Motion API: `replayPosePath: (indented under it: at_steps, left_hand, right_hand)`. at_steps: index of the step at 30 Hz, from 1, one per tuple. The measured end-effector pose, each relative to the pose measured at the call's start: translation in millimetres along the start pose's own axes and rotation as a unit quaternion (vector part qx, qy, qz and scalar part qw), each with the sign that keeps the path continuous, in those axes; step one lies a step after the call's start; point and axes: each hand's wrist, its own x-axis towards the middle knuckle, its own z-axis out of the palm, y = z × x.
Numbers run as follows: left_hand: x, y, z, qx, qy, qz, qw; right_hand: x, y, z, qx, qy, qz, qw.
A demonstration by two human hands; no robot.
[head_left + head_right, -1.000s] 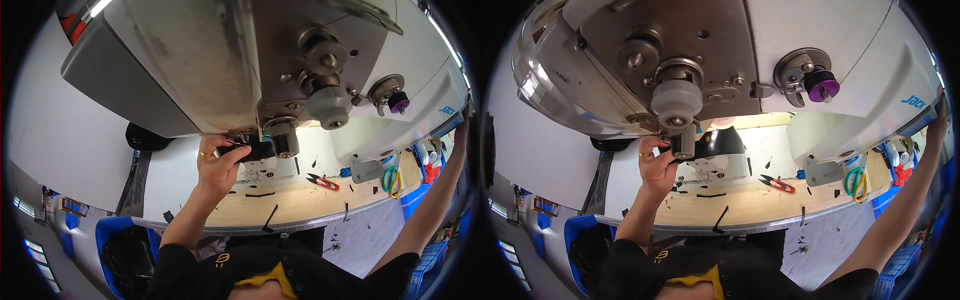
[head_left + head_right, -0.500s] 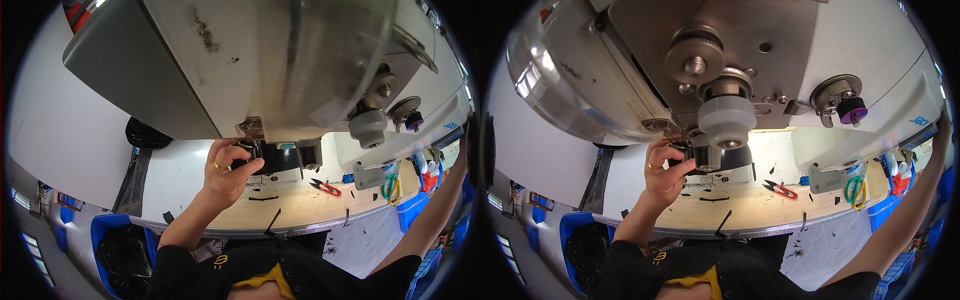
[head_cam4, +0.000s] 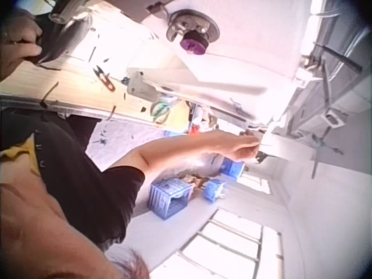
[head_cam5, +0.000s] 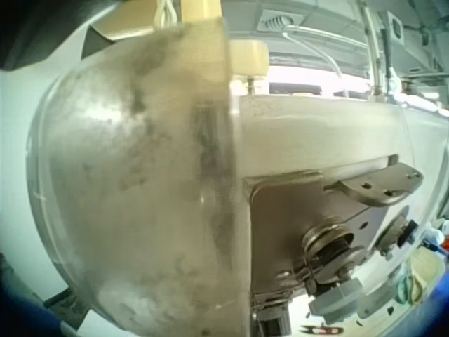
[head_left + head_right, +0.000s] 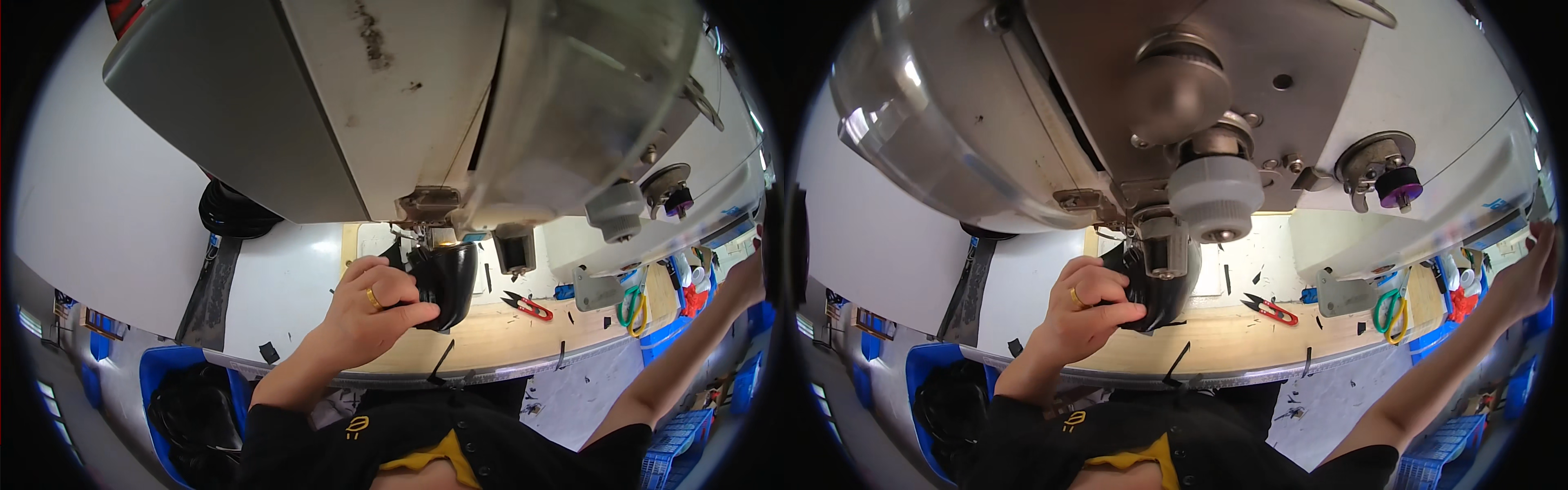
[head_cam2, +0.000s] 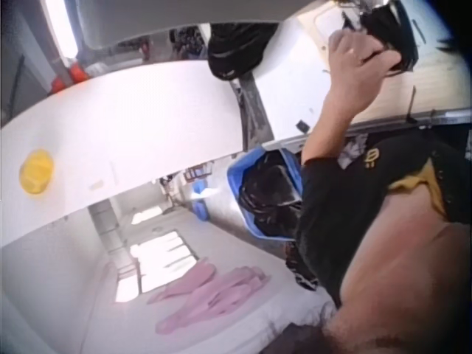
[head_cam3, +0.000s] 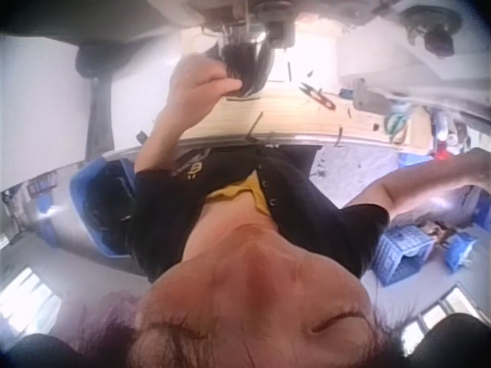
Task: The person uses scissors to trim a black leather shoe cover and then operates a sewing machine to stitch a decorative strip onto it. They handle the leather piece, aligning it under the needle and guiding it through the machine to attach the embellishment.
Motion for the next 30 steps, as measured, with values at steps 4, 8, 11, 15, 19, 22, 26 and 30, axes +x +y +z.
replayPosePath:
  at_steps: [4, 8, 11, 15, 19, 22, 26, 30]
  left_hand:
    - [-5, 11, -12, -0.007, -0.085, -0.021, 0.996]
    - [-13, 16, -26, 0.040, -0.093, -0.006, 0.995]
    - [-21, 16, -24, 0.070, -0.098, 0.005, 0.993]
    - [-33, 10, -16, 0.099, -0.098, -0.005, 0.990]
    - [-44, 2, -4, 0.125, -0.058, -0.009, 0.990]
    - [-40, -5, 12, 0.110, 0.015, 0.010, 0.994]
    - [-41, -12, 10, 0.111, 0.014, 0.069, 0.991]
    - [-64, -24, -8, 0.121, 0.009, 0.080, 0.989]
  right_hand:
    - [-161, -160, -17, 0.287, -0.442, -0.118, 0.842]
    - [-255, -221, 37, 0.413, -0.544, -0.335, 0.649]
    - [-261, -215, 51, 0.302, -0.604, -0.433, 0.597]
    - [-244, -208, 48, 0.225, -0.672, -0.457, 0.538]
    - [-227, -201, 31, 0.239, -0.780, -0.297, 0.496]
    - [-248, -207, 16, 0.443, -0.733, -0.082, 0.510]
    - [-271, -208, 9, 0.544, -0.665, 0.205, 0.469]
    - [-225, -167, -13, 0.545, -0.557, 0.321, 0.538]
